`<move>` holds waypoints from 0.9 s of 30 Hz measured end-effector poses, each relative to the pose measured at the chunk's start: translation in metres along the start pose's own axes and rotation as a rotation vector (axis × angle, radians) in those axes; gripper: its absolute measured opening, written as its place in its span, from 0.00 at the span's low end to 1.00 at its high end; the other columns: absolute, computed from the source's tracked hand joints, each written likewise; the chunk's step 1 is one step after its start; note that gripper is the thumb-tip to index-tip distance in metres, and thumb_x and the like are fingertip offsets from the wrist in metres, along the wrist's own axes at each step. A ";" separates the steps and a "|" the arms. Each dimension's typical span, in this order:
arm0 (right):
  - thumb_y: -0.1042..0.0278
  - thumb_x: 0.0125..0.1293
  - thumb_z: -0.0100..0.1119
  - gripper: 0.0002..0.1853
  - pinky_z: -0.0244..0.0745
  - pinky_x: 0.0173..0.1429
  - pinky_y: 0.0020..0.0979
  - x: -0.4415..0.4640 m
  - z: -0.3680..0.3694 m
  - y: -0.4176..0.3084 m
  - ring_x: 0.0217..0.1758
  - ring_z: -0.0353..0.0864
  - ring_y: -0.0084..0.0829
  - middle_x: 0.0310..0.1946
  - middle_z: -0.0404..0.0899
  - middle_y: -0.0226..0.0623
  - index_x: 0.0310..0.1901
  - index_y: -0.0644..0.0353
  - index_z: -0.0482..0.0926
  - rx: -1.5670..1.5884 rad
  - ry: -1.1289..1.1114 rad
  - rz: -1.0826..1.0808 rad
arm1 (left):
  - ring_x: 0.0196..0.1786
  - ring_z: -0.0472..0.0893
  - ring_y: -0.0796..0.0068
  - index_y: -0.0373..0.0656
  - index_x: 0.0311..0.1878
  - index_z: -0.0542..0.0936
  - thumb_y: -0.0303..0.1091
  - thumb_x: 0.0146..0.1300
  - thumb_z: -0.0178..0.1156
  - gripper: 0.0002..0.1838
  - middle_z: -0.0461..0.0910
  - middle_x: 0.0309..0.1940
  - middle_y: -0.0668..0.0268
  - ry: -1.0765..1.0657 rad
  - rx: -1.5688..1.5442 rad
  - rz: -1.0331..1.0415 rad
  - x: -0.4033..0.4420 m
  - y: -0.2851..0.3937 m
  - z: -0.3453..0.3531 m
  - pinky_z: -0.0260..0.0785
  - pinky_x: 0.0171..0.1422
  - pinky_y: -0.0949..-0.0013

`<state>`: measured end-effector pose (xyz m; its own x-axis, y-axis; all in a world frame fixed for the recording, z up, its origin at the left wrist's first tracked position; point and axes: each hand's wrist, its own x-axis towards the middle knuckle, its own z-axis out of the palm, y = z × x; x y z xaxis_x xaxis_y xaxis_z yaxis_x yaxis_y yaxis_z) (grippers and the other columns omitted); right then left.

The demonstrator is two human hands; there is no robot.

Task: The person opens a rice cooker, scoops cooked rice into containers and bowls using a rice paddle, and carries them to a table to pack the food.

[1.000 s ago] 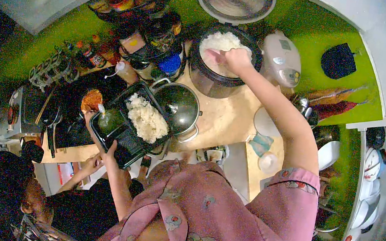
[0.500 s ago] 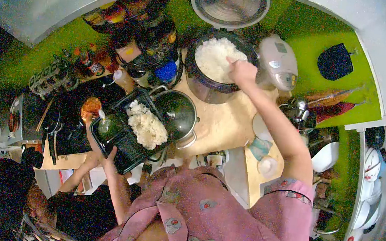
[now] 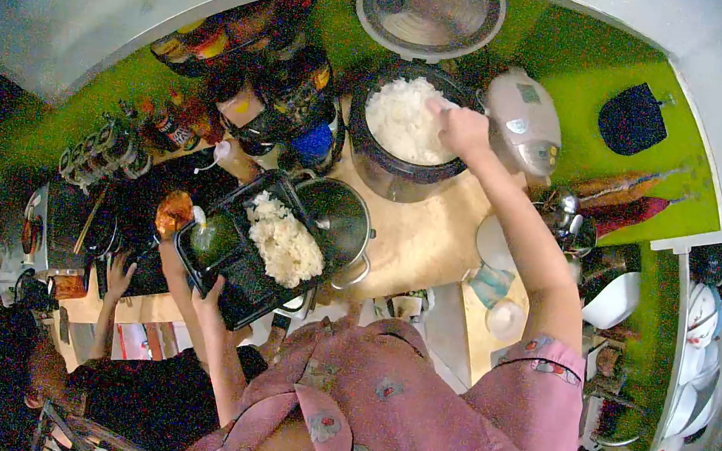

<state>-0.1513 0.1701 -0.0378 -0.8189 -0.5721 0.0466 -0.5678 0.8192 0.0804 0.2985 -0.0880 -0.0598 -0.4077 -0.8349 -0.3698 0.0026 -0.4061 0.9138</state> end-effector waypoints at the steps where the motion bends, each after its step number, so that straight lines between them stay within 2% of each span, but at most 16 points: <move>1: 0.59 0.57 0.58 0.12 0.80 0.41 0.45 -0.004 -0.003 -0.001 0.33 0.85 0.48 0.28 0.83 0.52 0.34 0.55 0.87 0.036 -0.032 -0.024 | 0.48 0.78 0.71 0.32 0.53 0.77 0.23 0.61 0.62 0.17 0.81 0.46 0.63 -0.010 -0.004 -0.021 0.002 -0.003 -0.004 0.68 0.56 0.70; 4: 0.55 0.56 0.60 0.13 0.79 0.41 0.44 -0.024 -0.024 -0.001 0.34 0.85 0.48 0.28 0.82 0.51 0.35 0.53 0.87 0.111 -0.110 -0.117 | 0.46 0.78 0.71 0.35 0.53 0.76 0.25 0.60 0.64 0.18 0.80 0.46 0.66 0.012 0.055 -0.013 0.000 -0.001 -0.004 0.68 0.55 0.69; 7: 0.58 0.53 0.61 0.14 0.78 0.40 0.46 -0.022 -0.031 0.017 0.32 0.83 0.47 0.29 0.83 0.47 0.43 0.40 0.86 0.009 -0.095 -0.175 | 0.47 0.78 0.71 0.33 0.54 0.77 0.25 0.60 0.64 0.18 0.81 0.47 0.64 -0.038 0.083 0.028 0.006 -0.008 -0.012 0.65 0.59 0.70; 8: 0.58 0.52 0.62 0.13 0.78 0.38 0.46 -0.023 -0.046 0.009 0.31 0.83 0.48 0.28 0.82 0.47 0.40 0.43 0.87 0.064 -0.026 -0.193 | 0.47 0.78 0.71 0.33 0.54 0.77 0.25 0.60 0.64 0.18 0.81 0.47 0.64 0.021 0.070 0.044 -0.005 0.007 0.004 0.66 0.58 0.70; 10: 0.59 0.51 0.62 0.11 0.78 0.36 0.46 -0.030 -0.073 -0.012 0.29 0.83 0.48 0.26 0.82 0.49 0.35 0.51 0.87 0.173 0.106 -0.235 | 0.47 0.78 0.71 0.33 0.53 0.77 0.24 0.60 0.63 0.17 0.81 0.46 0.64 0.006 -0.013 -0.005 0.005 -0.004 -0.002 0.67 0.57 0.70; 13: 0.59 0.48 0.63 0.12 0.77 0.33 0.45 -0.030 -0.063 -0.034 0.26 0.82 0.49 0.22 0.80 0.51 0.24 0.61 0.84 0.036 0.035 -0.416 | 0.46 0.78 0.71 0.34 0.53 0.77 0.24 0.60 0.63 0.17 0.81 0.46 0.64 0.003 -0.029 -0.029 0.009 -0.003 -0.003 0.68 0.55 0.70; 14: 0.59 0.46 0.63 0.15 0.77 0.31 0.43 -0.027 -0.046 -0.034 0.24 0.81 0.49 0.20 0.79 0.51 0.18 0.65 0.80 0.047 0.084 -0.465 | 0.46 0.79 0.71 0.34 0.53 0.77 0.24 0.60 0.63 0.17 0.81 0.46 0.64 -0.007 -0.039 -0.028 0.008 0.001 0.001 0.69 0.55 0.70; 17: 0.59 0.47 0.64 0.13 0.76 0.30 0.44 -0.010 -0.018 -0.021 0.23 0.81 0.48 0.19 0.79 0.49 0.21 0.62 0.81 -0.077 0.020 -0.387 | 0.45 0.79 0.71 0.33 0.53 0.77 0.24 0.61 0.63 0.16 0.81 0.45 0.64 -0.024 -0.035 -0.023 0.014 -0.006 -0.002 0.69 0.54 0.70; 20: 0.55 0.50 0.64 0.14 0.76 0.28 0.44 -0.013 -0.018 -0.014 0.23 0.81 0.47 0.18 0.79 0.47 0.25 0.58 0.83 -0.103 0.143 -0.328 | 0.44 0.79 0.72 0.34 0.52 0.78 0.24 0.61 0.63 0.16 0.81 0.45 0.64 -0.015 0.027 -0.021 0.015 -0.002 0.001 0.69 0.53 0.71; 25: 0.56 0.53 0.62 0.17 0.79 0.31 0.43 -0.031 -0.057 -0.007 0.25 0.82 0.47 0.23 0.82 0.48 0.44 0.50 0.85 -0.081 0.030 -0.121 | 0.41 0.81 0.70 0.33 0.51 0.76 0.21 0.62 0.61 0.14 0.81 0.42 0.63 -0.069 -0.047 -0.040 0.006 0.010 0.015 0.74 0.46 0.68; 26: 0.54 0.52 0.63 0.17 0.81 0.38 0.43 -0.032 -0.055 -0.010 0.30 0.84 0.47 0.28 0.83 0.48 0.44 0.44 0.86 -0.074 0.015 -0.040 | 0.41 0.81 0.70 0.33 0.51 0.76 0.21 0.62 0.60 0.14 0.81 0.42 0.63 -0.074 -0.046 -0.043 0.007 0.011 0.018 0.74 0.46 0.67; 27: 0.53 0.51 0.64 0.18 0.80 0.41 0.43 -0.034 -0.047 -0.011 0.32 0.84 0.46 0.29 0.83 0.48 0.44 0.43 0.86 0.015 -0.023 0.004 | 0.40 0.81 0.70 0.33 0.51 0.76 0.20 0.62 0.60 0.13 0.81 0.42 0.63 -0.079 -0.039 -0.050 0.007 0.011 0.019 0.75 0.45 0.67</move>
<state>-0.1128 0.1784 0.0068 -0.8226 -0.5681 0.0242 -0.5658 0.8219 0.0658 0.2785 -0.0917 -0.0494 -0.4788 -0.7820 -0.3990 0.0150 -0.4617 0.8869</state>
